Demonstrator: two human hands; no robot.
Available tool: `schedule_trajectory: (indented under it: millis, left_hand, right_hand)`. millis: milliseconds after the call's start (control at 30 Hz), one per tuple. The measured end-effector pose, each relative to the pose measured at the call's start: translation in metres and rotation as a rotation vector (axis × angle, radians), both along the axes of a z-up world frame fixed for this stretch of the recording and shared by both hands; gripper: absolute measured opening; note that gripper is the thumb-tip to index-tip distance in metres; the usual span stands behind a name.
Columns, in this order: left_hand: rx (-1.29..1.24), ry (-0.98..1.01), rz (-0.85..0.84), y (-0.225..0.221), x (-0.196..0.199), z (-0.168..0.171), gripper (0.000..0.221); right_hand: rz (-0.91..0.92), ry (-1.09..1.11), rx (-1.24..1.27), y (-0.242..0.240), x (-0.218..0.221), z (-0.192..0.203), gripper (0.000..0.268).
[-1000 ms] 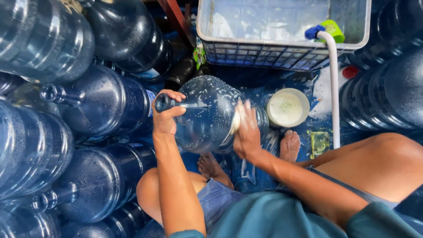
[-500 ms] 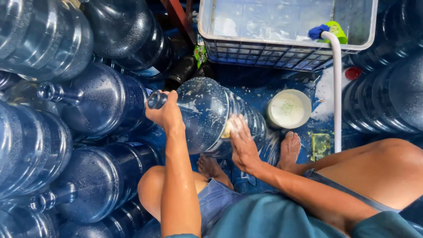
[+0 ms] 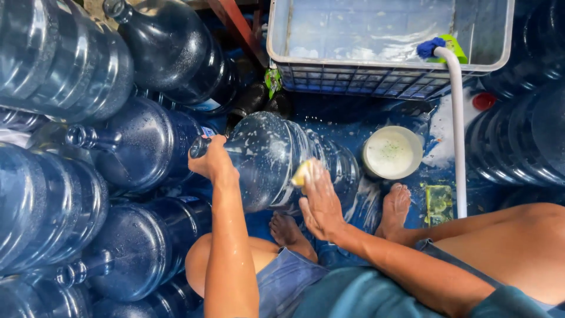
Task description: Scrubbing the exterior of a large plastic water jug with a sponge and soapy water.
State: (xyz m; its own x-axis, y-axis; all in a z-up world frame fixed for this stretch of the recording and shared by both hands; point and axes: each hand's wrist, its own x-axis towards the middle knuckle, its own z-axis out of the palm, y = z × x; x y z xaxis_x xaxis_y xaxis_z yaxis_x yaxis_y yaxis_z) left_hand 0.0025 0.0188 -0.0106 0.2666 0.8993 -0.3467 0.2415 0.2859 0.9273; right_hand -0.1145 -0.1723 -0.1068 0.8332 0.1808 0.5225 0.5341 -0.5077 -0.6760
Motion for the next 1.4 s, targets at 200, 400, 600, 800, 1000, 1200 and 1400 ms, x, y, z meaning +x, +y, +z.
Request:
schedule_trajectory:
  millis: [200, 400, 600, 800, 1000, 1200, 1400]
  left_hand:
    - [0.050, -0.110, -0.227, 0.008, -0.010, -0.011, 0.041]
    - [0.166, -0.159, -0.311, 0.000, -0.013, -0.013, 0.030]
    - [0.134, -0.124, -0.094, -0.012, -0.020, 0.000, 0.033]
    - [0.023, -0.116, 0.218, -0.018, -0.026, 0.030, 0.053]
    - [-0.035, -0.153, 0.159, -0.015, -0.030, 0.012, 0.063]
    - [0.025, -0.288, -0.121, -0.001, -0.038, -0.021, 0.040]
    - [0.105, -0.222, -0.250, -0.027, -0.041, -0.011, 0.039]
  right_hand:
    - [-0.048, 0.397, -0.019, -0.010, 0.087, -0.086, 0.042]
    - [0.061, 1.269, 0.380, 0.017, 0.202, -0.075, 0.043]
    - [0.103, 1.142, 0.362, 0.020, 0.181, -0.035, 0.036]
    - [0.017, 0.169, 0.175, 0.031, 0.030, -0.002, 0.045]
    - [-0.158, 0.025, -0.076, 0.007, 0.012, -0.050, 0.052]
    - [-0.044, 0.584, 0.366, 0.002, 0.103, -0.035, 0.039]
    - [-0.188, 0.301, 0.142, -0.003, 0.064, -0.045, 0.037]
